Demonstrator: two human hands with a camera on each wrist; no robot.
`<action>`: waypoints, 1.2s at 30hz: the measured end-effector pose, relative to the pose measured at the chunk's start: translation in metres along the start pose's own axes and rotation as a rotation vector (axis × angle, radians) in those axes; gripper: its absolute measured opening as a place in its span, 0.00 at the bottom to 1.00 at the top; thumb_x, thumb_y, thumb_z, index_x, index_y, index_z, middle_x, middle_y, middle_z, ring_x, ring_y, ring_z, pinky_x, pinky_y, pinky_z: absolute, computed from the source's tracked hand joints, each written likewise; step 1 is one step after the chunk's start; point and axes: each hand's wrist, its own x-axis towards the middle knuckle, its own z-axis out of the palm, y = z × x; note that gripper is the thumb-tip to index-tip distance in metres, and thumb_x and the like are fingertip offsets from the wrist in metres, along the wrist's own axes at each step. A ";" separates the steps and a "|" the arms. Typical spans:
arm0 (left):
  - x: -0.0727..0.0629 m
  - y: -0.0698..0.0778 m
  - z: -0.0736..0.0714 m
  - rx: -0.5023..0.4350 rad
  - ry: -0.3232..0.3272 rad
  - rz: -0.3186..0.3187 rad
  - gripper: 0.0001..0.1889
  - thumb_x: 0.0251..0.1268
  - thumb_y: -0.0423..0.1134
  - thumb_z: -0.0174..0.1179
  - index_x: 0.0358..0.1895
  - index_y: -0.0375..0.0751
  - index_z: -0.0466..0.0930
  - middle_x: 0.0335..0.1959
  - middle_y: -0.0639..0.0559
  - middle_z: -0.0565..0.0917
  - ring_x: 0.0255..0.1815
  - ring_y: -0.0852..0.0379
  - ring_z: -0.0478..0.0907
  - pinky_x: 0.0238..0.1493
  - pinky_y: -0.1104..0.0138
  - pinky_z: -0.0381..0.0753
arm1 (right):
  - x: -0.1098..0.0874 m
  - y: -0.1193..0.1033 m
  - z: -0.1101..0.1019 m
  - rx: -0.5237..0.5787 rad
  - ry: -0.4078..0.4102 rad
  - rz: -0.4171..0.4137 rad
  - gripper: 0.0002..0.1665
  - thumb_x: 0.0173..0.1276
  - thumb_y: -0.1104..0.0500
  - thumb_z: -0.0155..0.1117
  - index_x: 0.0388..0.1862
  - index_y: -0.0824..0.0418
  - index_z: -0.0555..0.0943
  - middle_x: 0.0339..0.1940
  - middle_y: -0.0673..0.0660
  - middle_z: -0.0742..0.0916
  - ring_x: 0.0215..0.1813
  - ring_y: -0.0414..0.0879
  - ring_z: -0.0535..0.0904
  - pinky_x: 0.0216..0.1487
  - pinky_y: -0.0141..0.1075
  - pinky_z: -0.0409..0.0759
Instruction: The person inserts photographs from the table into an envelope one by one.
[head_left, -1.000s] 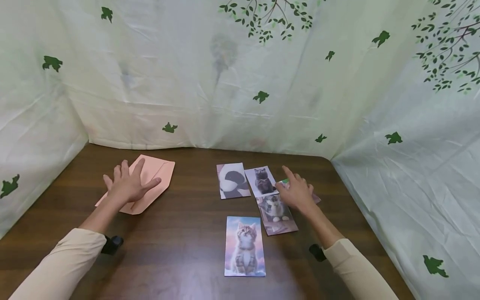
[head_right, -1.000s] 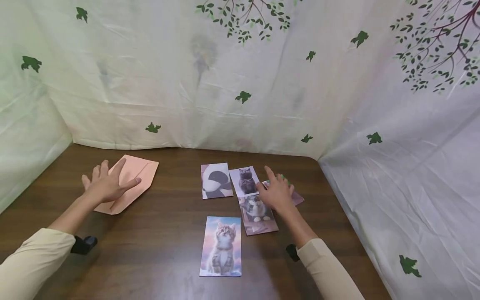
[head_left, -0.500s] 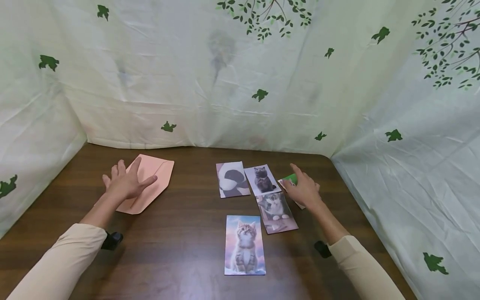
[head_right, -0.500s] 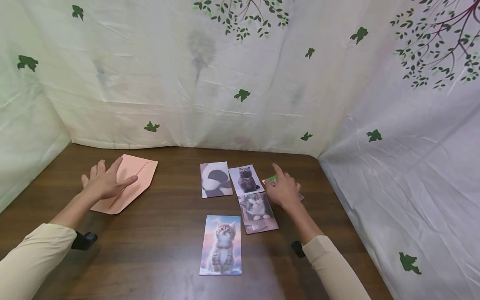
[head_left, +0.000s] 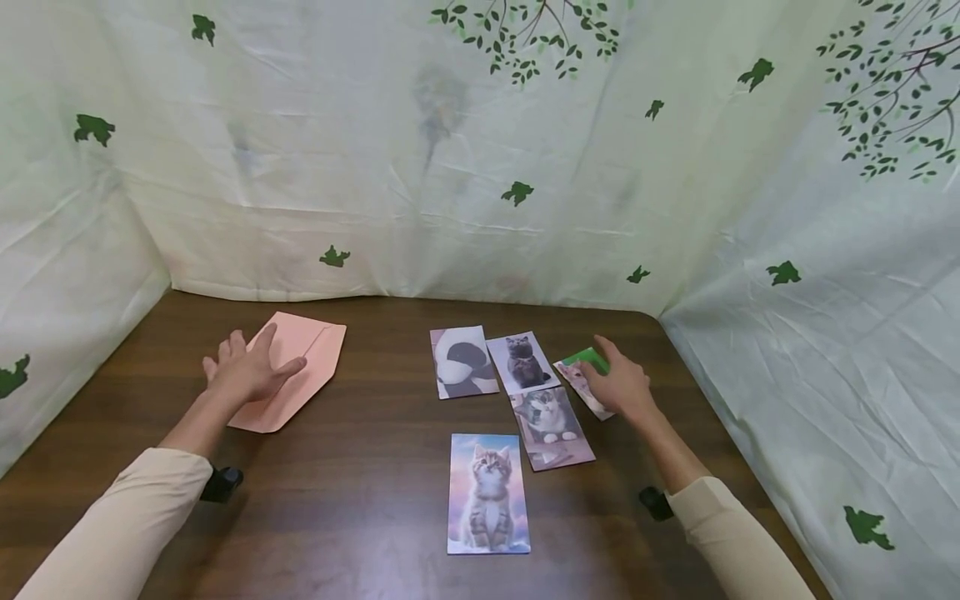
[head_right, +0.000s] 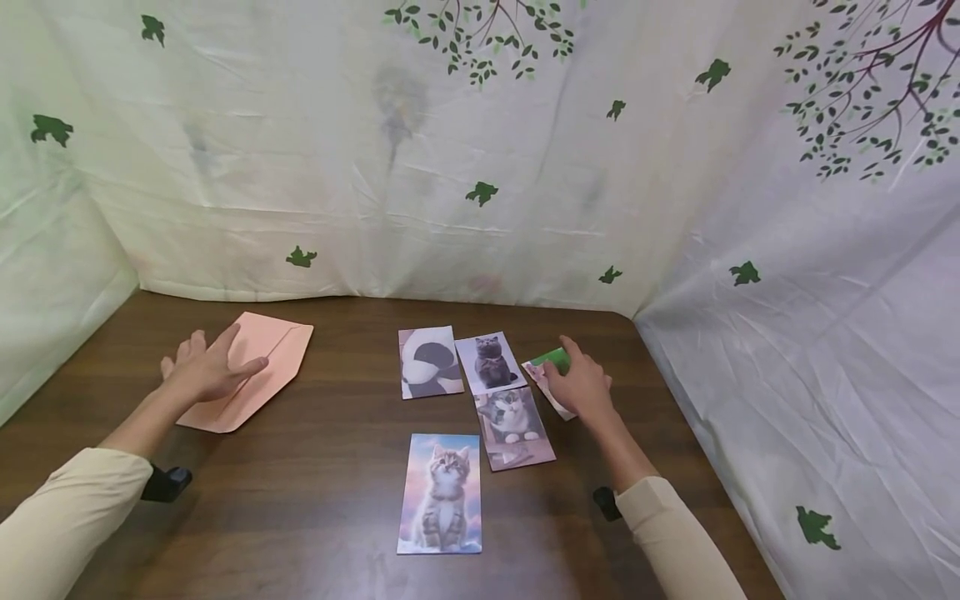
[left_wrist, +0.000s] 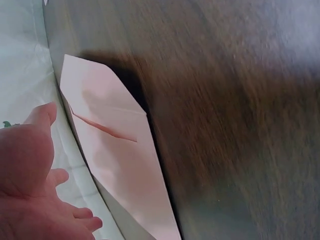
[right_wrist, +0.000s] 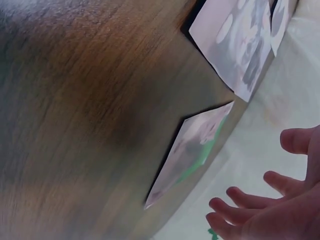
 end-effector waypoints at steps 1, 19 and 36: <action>0.000 -0.001 0.000 0.003 -0.002 -0.004 0.48 0.71 0.61 0.54 0.81 0.34 0.43 0.71 0.10 0.40 0.73 0.14 0.37 0.65 0.25 0.37 | 0.000 0.001 0.000 0.003 -0.002 0.006 0.39 0.76 0.43 0.52 0.82 0.51 0.59 0.75 0.68 0.72 0.72 0.75 0.66 0.68 0.69 0.57; 0.004 -0.015 0.002 0.045 -0.028 -0.008 0.50 0.69 0.63 0.57 0.77 0.30 0.45 0.57 0.09 0.56 0.61 0.13 0.54 0.58 0.29 0.51 | -0.001 -0.027 0.017 0.181 0.016 -0.077 0.34 0.76 0.48 0.56 0.78 0.53 0.66 0.63 0.68 0.84 0.64 0.63 0.80 0.59 0.57 0.78; 0.014 -0.015 0.007 0.006 -0.030 0.063 0.48 0.68 0.59 0.59 0.74 0.25 0.49 0.59 0.09 0.57 0.59 0.12 0.54 0.58 0.29 0.52 | 0.001 -0.076 0.043 0.293 -0.058 -0.125 0.32 0.75 0.47 0.60 0.75 0.53 0.71 0.59 0.66 0.86 0.57 0.60 0.85 0.47 0.50 0.84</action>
